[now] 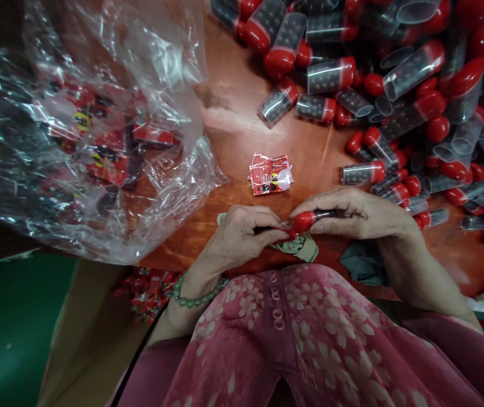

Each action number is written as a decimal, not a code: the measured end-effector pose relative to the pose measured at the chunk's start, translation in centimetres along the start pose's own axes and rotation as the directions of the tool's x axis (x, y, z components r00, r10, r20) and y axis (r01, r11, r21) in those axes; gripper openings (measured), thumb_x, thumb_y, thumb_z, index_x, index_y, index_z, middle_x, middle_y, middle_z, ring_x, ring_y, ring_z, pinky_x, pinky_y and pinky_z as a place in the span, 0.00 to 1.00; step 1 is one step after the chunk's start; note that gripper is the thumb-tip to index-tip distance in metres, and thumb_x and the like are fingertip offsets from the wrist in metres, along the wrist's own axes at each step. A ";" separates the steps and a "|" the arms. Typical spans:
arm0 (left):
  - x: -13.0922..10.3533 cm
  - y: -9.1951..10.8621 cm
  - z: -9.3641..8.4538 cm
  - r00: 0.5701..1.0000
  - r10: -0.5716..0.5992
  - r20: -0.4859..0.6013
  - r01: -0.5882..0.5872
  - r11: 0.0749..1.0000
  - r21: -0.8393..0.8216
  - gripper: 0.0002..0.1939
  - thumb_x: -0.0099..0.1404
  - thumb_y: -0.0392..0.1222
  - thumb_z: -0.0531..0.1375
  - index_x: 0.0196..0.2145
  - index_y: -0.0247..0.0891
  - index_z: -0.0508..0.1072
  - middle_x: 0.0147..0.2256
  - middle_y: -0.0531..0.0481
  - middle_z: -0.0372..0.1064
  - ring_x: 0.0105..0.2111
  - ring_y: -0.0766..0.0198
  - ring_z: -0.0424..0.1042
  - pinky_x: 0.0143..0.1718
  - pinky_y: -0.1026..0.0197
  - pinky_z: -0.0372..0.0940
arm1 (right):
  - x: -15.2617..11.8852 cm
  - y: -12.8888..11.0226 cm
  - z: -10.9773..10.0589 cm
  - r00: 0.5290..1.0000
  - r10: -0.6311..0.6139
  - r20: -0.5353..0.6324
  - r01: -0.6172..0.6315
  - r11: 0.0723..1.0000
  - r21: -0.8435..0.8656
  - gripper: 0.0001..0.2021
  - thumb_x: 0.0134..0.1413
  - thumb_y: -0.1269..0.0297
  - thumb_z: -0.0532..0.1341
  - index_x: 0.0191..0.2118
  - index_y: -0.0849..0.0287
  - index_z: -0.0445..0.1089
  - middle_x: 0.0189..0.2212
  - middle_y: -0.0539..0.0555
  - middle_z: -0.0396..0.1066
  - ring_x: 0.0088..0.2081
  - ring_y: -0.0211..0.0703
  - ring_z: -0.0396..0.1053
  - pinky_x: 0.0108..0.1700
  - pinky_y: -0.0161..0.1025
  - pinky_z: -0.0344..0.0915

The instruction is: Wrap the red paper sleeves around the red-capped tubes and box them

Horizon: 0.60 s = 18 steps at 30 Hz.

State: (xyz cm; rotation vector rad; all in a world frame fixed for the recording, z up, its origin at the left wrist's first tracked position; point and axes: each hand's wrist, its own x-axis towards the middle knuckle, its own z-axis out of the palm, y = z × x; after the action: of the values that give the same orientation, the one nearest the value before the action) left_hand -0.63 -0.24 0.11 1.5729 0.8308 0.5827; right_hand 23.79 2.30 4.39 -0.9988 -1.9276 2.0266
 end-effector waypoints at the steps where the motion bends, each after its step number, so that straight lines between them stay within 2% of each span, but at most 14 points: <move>1: 0.0 0.0 0.1 0.999 -0.012 -0.038 0.011 1.000 -0.018 0.06 0.62 0.41 0.66 0.29 0.37 0.80 0.28 0.48 0.78 0.27 0.67 0.76 0.30 0.67 0.68 | -0.2 0.0 -0.1 1.000 -0.006 -0.028 0.006 1.000 0.013 0.14 0.63 0.60 0.60 0.51 0.57 0.75 0.43 0.53 0.78 0.44 0.41 0.75 0.47 0.37 0.70; 4: 0.2 0.1 0.3 0.993 -0.036 -0.114 0.029 0.997 -0.067 0.07 0.59 0.43 0.69 0.28 0.37 0.80 0.28 0.48 0.78 0.26 0.67 0.75 0.28 0.67 0.68 | -0.8 -0.1 -0.2 0.991 -0.022 -0.134 0.026 0.999 0.025 0.14 0.62 0.59 0.61 0.51 0.57 0.75 0.43 0.54 0.77 0.44 0.41 0.75 0.47 0.37 0.71; 7: 0.2 0.4 0.3 0.991 -0.029 -0.131 0.020 0.997 -0.071 0.09 0.57 0.45 0.70 0.27 0.37 0.80 0.27 0.49 0.79 0.26 0.67 0.75 0.27 0.68 0.68 | -1.1 -0.1 -0.2 0.979 -0.048 -0.198 0.048 0.999 -0.007 0.14 0.62 0.59 0.62 0.50 0.57 0.75 0.44 0.54 0.77 0.44 0.41 0.75 0.47 0.36 0.71; 13: 0.3 0.5 0.4 0.990 -0.003 -0.140 -0.001 1.000 -0.030 0.08 0.56 0.44 0.71 0.28 0.37 0.81 0.27 0.49 0.79 0.24 0.69 0.74 0.27 0.68 0.67 | -0.8 -0.3 0.3 0.973 -0.176 -0.148 0.159 0.980 -0.121 0.14 0.65 0.62 0.59 0.52 0.58 0.74 0.44 0.56 0.76 0.44 0.42 0.75 0.46 0.38 0.71; 18: 0.2 0.3 0.7 0.987 -0.065 -0.144 0.060 0.998 -0.035 0.08 0.56 0.44 0.71 0.29 0.37 0.81 0.27 0.49 0.78 0.24 0.68 0.74 0.26 0.68 0.67 | -1.2 -0.8 0.4 0.970 -0.187 -0.158 0.152 0.965 -0.212 0.14 0.65 0.61 0.59 0.54 0.54 0.73 0.45 0.55 0.76 0.45 0.43 0.74 0.47 0.39 0.71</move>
State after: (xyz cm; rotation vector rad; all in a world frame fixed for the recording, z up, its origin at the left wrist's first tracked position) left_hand 0.01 -0.54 0.24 1.4842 0.9729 0.6678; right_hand 24.25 1.39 5.52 -0.9791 -2.0708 1.6212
